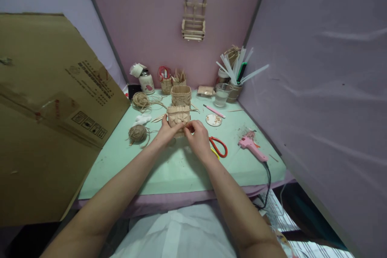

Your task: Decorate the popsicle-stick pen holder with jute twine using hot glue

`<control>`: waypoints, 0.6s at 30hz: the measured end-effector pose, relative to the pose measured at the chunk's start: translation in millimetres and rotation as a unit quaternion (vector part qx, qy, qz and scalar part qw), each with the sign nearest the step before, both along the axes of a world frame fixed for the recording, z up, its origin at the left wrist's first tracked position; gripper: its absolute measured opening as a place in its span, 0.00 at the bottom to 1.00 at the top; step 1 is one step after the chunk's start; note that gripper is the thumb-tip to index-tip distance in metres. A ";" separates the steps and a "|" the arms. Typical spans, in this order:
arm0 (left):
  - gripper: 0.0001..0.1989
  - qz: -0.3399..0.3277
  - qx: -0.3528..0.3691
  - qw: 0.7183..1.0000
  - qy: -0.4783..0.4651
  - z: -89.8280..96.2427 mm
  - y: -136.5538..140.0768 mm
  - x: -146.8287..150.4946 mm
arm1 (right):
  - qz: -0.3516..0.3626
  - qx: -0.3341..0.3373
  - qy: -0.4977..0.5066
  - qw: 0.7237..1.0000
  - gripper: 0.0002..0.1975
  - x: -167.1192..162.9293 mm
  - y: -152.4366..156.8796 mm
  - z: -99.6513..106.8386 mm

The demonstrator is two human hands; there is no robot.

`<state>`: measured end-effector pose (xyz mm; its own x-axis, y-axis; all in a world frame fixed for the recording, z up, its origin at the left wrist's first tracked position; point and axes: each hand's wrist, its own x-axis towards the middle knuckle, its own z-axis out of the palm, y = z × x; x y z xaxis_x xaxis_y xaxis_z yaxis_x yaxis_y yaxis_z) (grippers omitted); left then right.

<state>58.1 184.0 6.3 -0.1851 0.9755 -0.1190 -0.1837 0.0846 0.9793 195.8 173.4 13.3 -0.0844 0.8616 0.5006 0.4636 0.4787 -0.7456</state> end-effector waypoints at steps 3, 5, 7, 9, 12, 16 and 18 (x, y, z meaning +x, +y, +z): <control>0.51 0.032 0.012 0.997 0.066 -0.1 -2.3 2.1 | 0.002 0.001 -0.002 1.000 0.05 0.6 0.1 -0.6; 0.48 0.021 0.024 0.996 0.078 -1.0 -2.8 1.2 | 0.005 -0.002 -0.003 1.000 0.05 1.5 0.2 -0.6; 0.47 0.006 0.030 0.997 0.077 -2.7 -2.1 -1.3 | 0.004 -0.008 0.000 1.000 0.05 2.4 0.5 -0.8; 0.47 -0.006 0.025 0.997 0.072 -4.7 -0.8 -4.5 | 0.003 -0.016 0.005 1.000 0.05 3.2 1.1 -1.2; 0.49 -0.022 0.017 0.997 0.065 -7.0 0.4 -9.5 | 0.002 -0.025 0.008 1.000 0.05 4.4 2.2 -2.0; 0.49 -0.052 0.021 0.997 0.060 -7.4 -0.4 -16.4 | 0.007 -0.033 0.016 0.999 0.05 6.3 3.2 -2.0; 0.51 -0.070 0.024 0.996 0.059 -8.2 0.3 -20.1 | 0.008 -0.039 0.023 0.999 0.05 7.2 3.4 -1.5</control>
